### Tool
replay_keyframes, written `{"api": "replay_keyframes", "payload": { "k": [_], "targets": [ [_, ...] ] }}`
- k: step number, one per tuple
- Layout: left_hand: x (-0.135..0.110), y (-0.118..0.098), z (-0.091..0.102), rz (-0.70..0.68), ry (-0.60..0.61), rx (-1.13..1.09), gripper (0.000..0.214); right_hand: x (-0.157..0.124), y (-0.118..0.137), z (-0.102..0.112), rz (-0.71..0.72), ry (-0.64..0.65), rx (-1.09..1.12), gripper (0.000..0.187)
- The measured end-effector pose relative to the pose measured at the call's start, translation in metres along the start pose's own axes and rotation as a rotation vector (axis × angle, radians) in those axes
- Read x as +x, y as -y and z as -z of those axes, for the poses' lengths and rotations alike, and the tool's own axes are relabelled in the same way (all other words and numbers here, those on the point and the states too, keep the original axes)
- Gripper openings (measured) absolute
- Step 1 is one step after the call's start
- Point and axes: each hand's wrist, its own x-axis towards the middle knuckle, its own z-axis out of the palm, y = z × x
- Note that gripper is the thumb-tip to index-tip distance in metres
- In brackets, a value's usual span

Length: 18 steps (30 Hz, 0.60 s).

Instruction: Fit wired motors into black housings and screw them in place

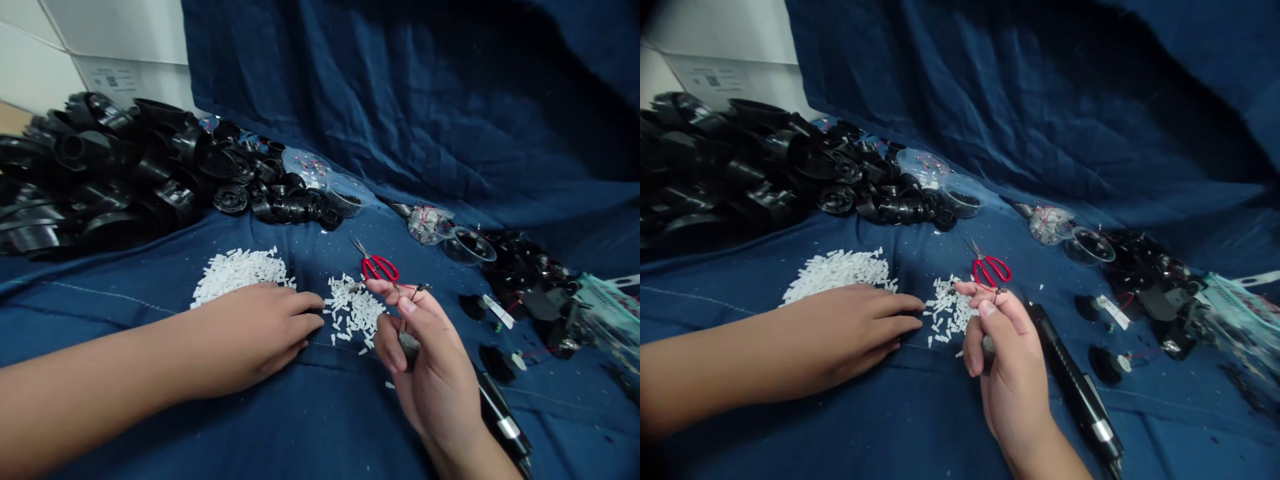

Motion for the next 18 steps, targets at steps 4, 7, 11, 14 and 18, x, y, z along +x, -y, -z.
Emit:
{"api": "replay_keyframes", "payload": {
  "k": [4, 7, 11, 14, 18],
  "targets": [
    [-0.001, 0.004, -0.008, 0.008, -0.023, -0.003, 0.035, 0.001, 0.001, 0.003, 0.0, 0.023, 0.039, 0.014],
    [-0.001, 0.005, -0.008, -0.005, -0.03, -0.035, 0.039, 0.001, 0.001, 0.006, -0.002, 0.039, 0.04, 0.013],
    [0.003, 0.004, -0.002, -0.006, -0.021, 0.013, 0.04, 0.005, 0.0, 0.007, -0.006, 0.05, 0.047, 0.015],
    [0.007, 0.002, 0.001, 0.041, -0.04, 0.058, 0.04, 0.009, 0.0, 0.006, -0.025, 0.057, 0.079, 0.018],
    [0.012, 0.001, 0.001, 0.035, -0.009, 0.079, 0.044, 0.013, 0.004, 0.007, -0.059, 0.056, 0.115, 0.02]
  ]
}}
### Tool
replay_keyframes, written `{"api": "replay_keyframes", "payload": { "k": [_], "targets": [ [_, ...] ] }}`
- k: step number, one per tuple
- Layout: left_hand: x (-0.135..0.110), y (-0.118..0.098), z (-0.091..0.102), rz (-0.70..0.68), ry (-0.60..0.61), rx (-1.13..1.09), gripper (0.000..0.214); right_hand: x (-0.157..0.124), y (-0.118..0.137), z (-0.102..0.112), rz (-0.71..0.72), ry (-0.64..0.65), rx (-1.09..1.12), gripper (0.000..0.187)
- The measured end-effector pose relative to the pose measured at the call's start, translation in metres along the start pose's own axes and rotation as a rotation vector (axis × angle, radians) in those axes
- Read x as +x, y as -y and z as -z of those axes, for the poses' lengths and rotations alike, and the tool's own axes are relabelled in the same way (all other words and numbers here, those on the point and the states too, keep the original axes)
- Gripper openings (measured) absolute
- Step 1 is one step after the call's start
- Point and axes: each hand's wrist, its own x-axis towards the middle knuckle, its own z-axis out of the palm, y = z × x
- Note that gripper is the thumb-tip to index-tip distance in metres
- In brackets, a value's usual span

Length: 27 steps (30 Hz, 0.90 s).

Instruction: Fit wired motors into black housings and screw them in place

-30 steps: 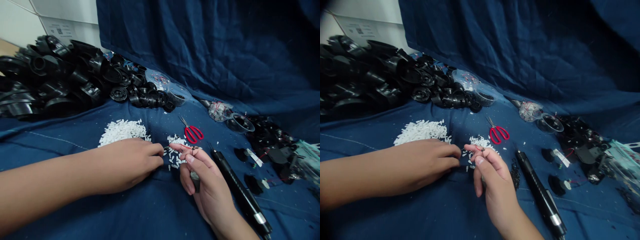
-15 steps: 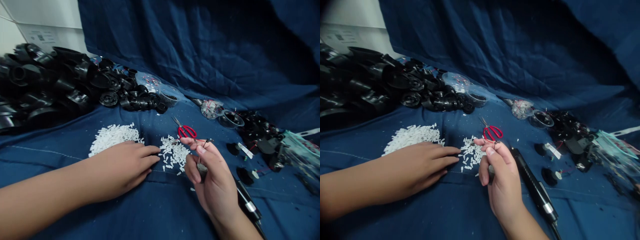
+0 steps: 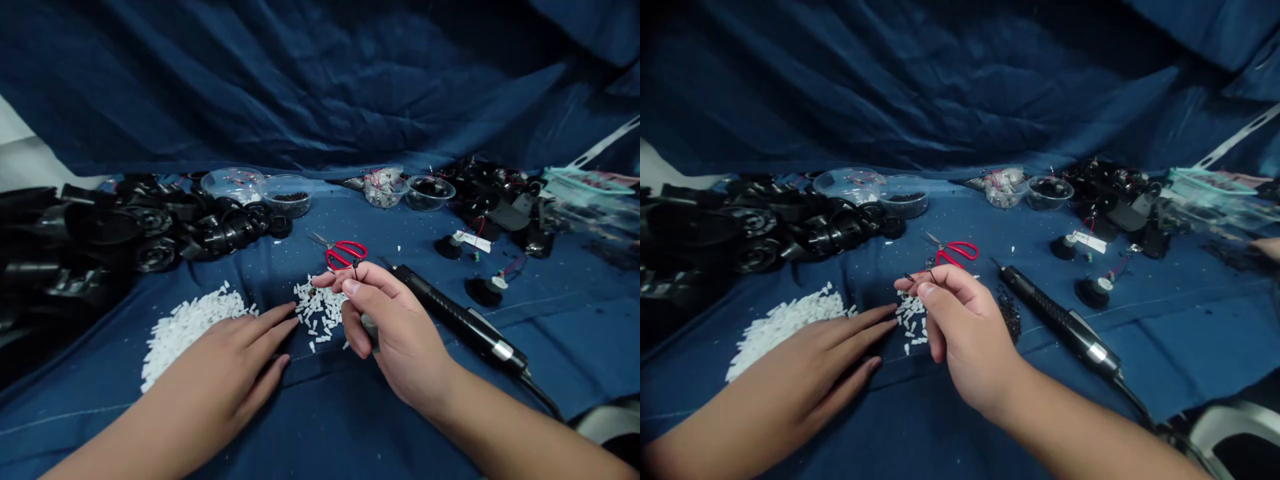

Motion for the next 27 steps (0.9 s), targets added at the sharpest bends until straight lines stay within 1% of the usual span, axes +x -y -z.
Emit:
{"api": "replay_keyframes", "payload": {
  "k": [4, 8, 15, 19, 24, 27],
  "targets": [
    [0.005, -0.003, -0.002, -0.005, 0.031, 0.019, 0.046, 0.0, 0.003, 0.002, 0.031, -0.002, 0.004, 0.022],
    [0.008, -0.007, -0.002, 0.015, 0.051, 0.033, 0.047, 0.001, 0.003, 0.001, 0.051, -0.008, 0.034, 0.019],
    [0.004, -0.004, 0.002, -0.026, 0.056, 0.041, 0.044, 0.003, 0.007, 0.004, 0.042, -0.023, 0.046, 0.018],
    [0.006, -0.006, 0.0, -0.027, 0.079, 0.053, 0.044, 0.003, 0.008, 0.005, 0.054, -0.017, 0.049, 0.019],
    [0.014, -0.011, -0.002, 0.015, 0.152, 0.052, 0.051, 0.0, 0.01, 0.003, 0.05, -0.009, 0.046, 0.02],
    [0.014, -0.011, 0.0, 0.02, 0.14, 0.014, 0.048, -0.001, 0.012, 0.002, 0.055, -0.005, 0.033, 0.02]
  ]
}}
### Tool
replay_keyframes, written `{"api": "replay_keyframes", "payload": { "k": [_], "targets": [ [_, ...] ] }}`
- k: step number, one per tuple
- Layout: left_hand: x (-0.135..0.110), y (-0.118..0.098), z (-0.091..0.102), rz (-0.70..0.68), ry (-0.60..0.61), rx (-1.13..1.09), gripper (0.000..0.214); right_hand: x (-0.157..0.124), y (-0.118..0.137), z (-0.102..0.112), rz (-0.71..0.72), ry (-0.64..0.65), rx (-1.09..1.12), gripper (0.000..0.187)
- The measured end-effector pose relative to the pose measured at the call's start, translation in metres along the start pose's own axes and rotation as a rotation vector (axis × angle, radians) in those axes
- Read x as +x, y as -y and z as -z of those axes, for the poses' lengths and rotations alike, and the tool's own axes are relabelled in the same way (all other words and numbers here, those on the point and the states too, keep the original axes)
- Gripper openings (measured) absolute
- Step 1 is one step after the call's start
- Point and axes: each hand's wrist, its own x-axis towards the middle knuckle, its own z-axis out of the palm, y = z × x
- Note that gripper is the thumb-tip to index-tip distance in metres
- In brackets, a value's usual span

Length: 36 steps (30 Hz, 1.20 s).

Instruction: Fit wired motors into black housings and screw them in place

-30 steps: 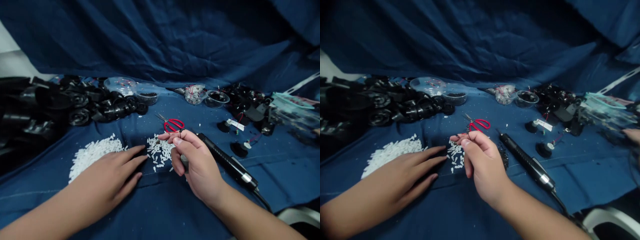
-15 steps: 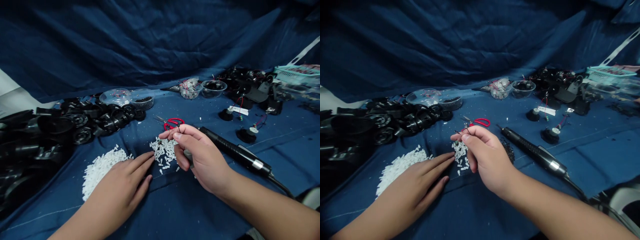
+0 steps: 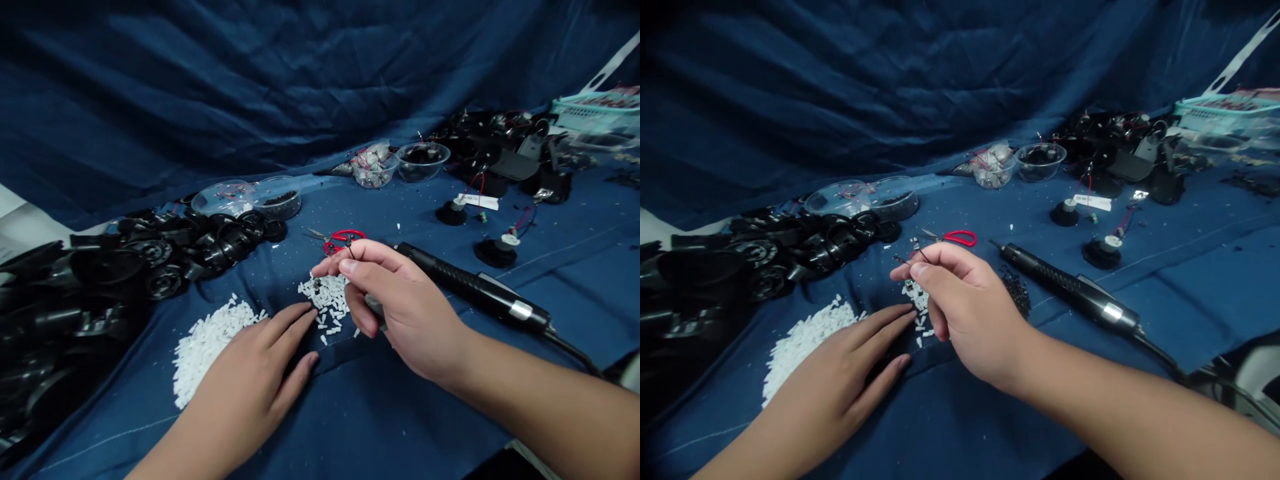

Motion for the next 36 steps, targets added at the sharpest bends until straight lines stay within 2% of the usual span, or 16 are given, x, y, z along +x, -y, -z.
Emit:
{"api": "replay_keyframes", "payload": {
  "k": [6, 13, 18, 25, 36],
  "targets": [
    [-0.008, -0.001, 0.005, -0.03, -0.008, -0.087, 0.032, 0.003, 0.0, 0.003, 0.008, -0.012, -0.017, 0.02],
    [-0.007, -0.004, 0.006, -0.066, 0.028, -0.172, 0.027, 0.003, 0.001, 0.002, 0.001, -0.011, -0.034, 0.021],
    [-0.002, -0.007, 0.005, -0.081, 0.019, -0.141, 0.031, 0.004, 0.002, 0.001, -0.024, -0.011, -0.025, 0.021],
    [0.006, -0.014, -0.001, 0.006, 0.069, -0.086, 0.041, 0.003, 0.007, 0.001, 0.021, -0.022, -0.007, 0.021],
    [0.011, -0.014, -0.003, 0.033, 0.082, -0.044, 0.047, 0.002, 0.007, 0.0, 0.038, -0.018, -0.007, 0.021]
  ]
}}
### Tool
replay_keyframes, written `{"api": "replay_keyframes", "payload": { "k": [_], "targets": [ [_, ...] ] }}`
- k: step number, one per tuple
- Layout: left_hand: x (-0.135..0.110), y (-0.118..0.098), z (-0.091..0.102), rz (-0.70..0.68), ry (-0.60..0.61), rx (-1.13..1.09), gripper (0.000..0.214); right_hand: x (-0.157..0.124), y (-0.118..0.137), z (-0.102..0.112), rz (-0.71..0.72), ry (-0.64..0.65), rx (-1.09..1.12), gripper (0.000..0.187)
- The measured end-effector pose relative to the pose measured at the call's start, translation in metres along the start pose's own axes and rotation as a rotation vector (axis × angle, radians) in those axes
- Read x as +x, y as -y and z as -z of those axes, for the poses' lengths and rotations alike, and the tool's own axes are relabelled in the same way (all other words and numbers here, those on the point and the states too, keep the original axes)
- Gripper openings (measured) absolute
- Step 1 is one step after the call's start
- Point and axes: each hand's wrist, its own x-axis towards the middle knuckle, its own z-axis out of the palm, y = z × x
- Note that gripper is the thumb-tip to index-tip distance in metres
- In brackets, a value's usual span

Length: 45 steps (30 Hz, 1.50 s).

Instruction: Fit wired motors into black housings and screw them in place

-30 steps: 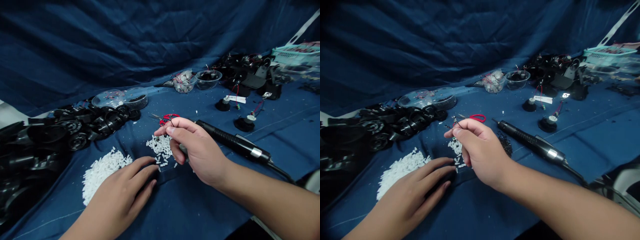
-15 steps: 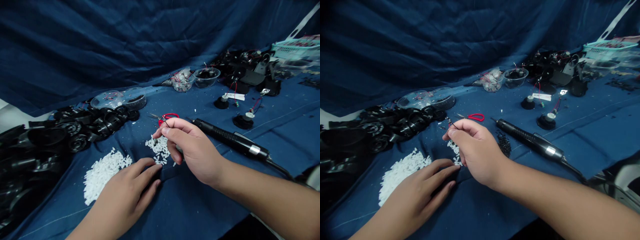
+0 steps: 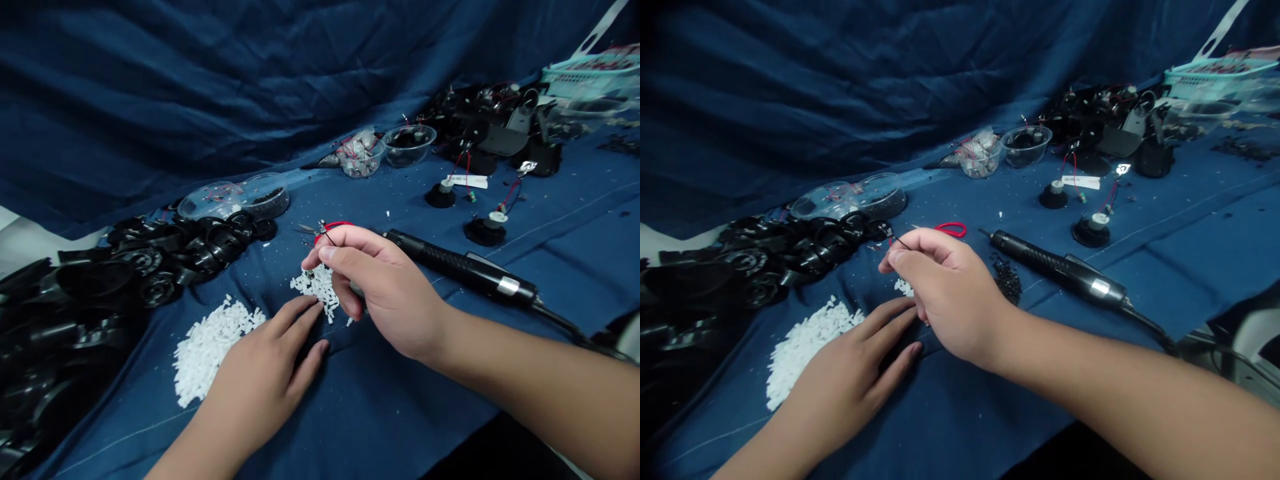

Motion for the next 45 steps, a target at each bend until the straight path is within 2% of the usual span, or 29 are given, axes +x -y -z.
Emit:
{"api": "replay_keyframes", "payload": {
  "k": [4, 6, 15, 22, 36, 38, 42, 45],
  "targets": [
    [0.001, 0.002, 0.003, 0.005, -0.018, -0.044, 0.04, 0.001, -0.003, 0.001, 0.007, -0.012, -0.022, 0.022],
    [-0.001, 0.002, 0.004, 0.051, -0.044, -0.031, 0.037, 0.002, -0.005, 0.002, -0.003, -0.018, -0.026, 0.023],
    [-0.002, 0.001, 0.001, 0.222, -0.114, 0.016, 0.045, 0.002, -0.003, 0.003, -0.017, -0.015, -0.011, 0.024],
    [-0.001, 0.003, -0.001, 0.153, -0.106, 0.03, 0.042, 0.0, 0.0, 0.001, -0.01, 0.0, -0.006, 0.024],
    [-0.002, 0.007, -0.005, 0.061, -0.087, 0.105, 0.051, 0.0, -0.004, -0.002, 0.013, 0.006, -0.041, 0.023],
    [-0.002, 0.007, -0.006, 0.088, -0.12, 0.087, 0.05, 0.0, -0.005, -0.001, 0.01, -0.001, -0.041, 0.022],
    [0.0, 0.008, -0.008, 0.231, -0.203, 0.068, 0.052, 0.0, -0.004, 0.0, 0.008, 0.001, -0.036, 0.023],
    [0.002, 0.008, -0.009, 0.263, -0.174, 0.096, 0.051, 0.0, -0.003, -0.001, 0.015, 0.006, -0.023, 0.023]
  ]
}}
